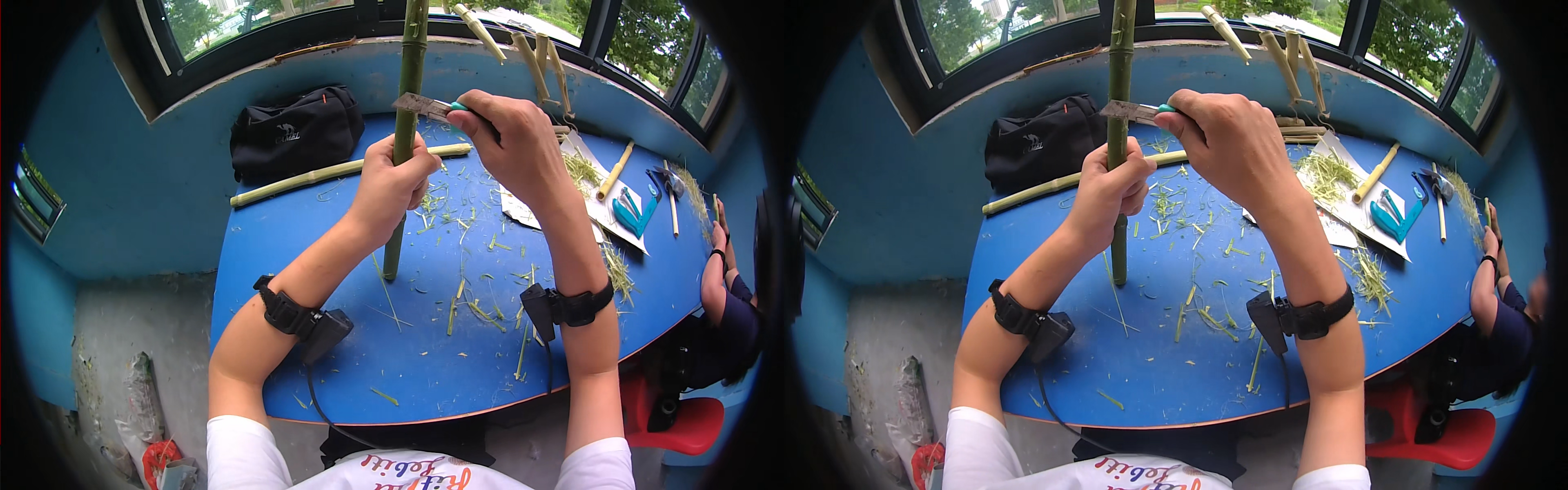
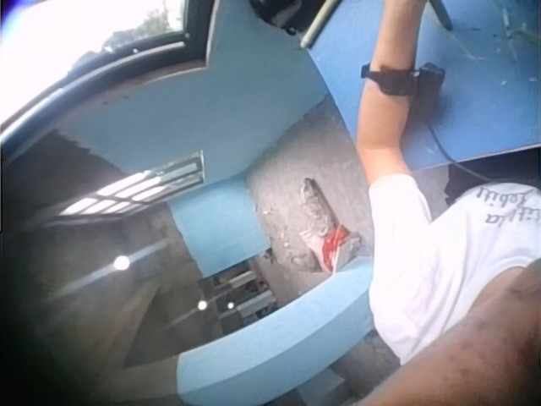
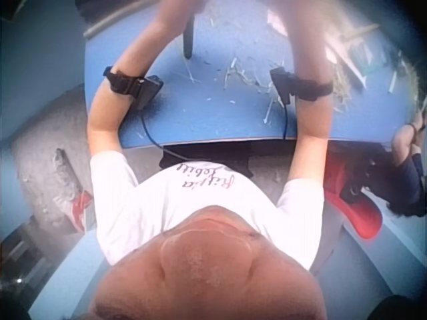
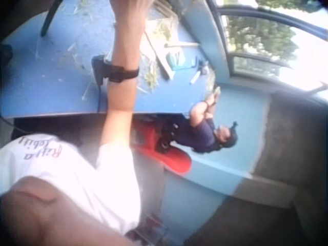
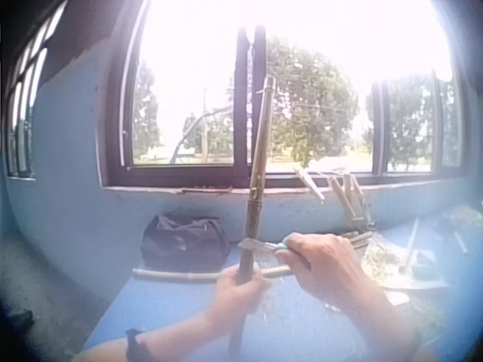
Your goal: The person strips the outer layer from bamboo stalks using a small knife.
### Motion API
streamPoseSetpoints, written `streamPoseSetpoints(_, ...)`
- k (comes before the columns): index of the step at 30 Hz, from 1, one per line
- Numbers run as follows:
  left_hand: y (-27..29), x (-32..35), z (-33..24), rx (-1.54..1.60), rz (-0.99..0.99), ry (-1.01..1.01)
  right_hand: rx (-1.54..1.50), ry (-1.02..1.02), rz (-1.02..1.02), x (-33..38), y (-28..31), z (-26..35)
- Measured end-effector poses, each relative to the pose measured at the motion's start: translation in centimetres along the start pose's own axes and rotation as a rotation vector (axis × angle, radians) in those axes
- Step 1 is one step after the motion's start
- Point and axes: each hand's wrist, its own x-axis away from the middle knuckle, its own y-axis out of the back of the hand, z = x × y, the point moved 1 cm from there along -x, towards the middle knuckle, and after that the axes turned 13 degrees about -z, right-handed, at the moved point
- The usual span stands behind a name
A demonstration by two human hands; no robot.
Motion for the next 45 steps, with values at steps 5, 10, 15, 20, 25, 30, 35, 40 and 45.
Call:
streamPoseSetpoints(5, -0.8, 0.4, 0.5, -0.042, 0.11, -0.041, 0.013, -0.006, 0.006, 0.0, 1.1, -1.4)
streamPoseSetpoints(10, -0.7, 0.2, 0.7, -0.051, 0.092, -0.034, 0.02, -0.005, 0.009, -0.2, 1.0, -0.6)
streamPoseSetpoints(15, -0.8, 0.1, 0.8, -0.04, 0.091, -0.003, 0.038, 0.0, -0.011, -0.5, 1.9, 0.0)
streamPoseSetpoints(20, 0.1, -0.6, 0.8, -0.039, 0.041, 0.037, 0.045, 0.001, -0.04, -1.5, 0.9, 3.4)
streamPoseSetpoints(25, 0.3, -0.5, 0.4, -0.019, 0.087, 0.102, 0.046, 0.017, -0.064, -1.5, 1.5, 3.8)
streamPoseSetpoints(30, 2.5, -0.3, -0.6, -0.039, 0.113, 0.155, 0.045, 0.061, -0.151, -1.7, 2.2, 6.0)
streamPoseSetpoints(35, 5.8, 3.1, -0.3, 0.019, 0.013, 0.441, 0.039, 0.083, -0.186, -1.9, 2.3, 7.0)
streamPoseSetpoints(40, 7.7, 5.3, 1.5, 0.203, -0.049, 0.702, 0.03, 0.086, -0.186, -1.2, 1.1, 8.9)
streamPoseSetpoints(45, 7.3, 5.5, 1.9, 0.132, 0.137, 0.646, 0.035, 0.09, -0.097, -0.5, -1.0, 10.5)
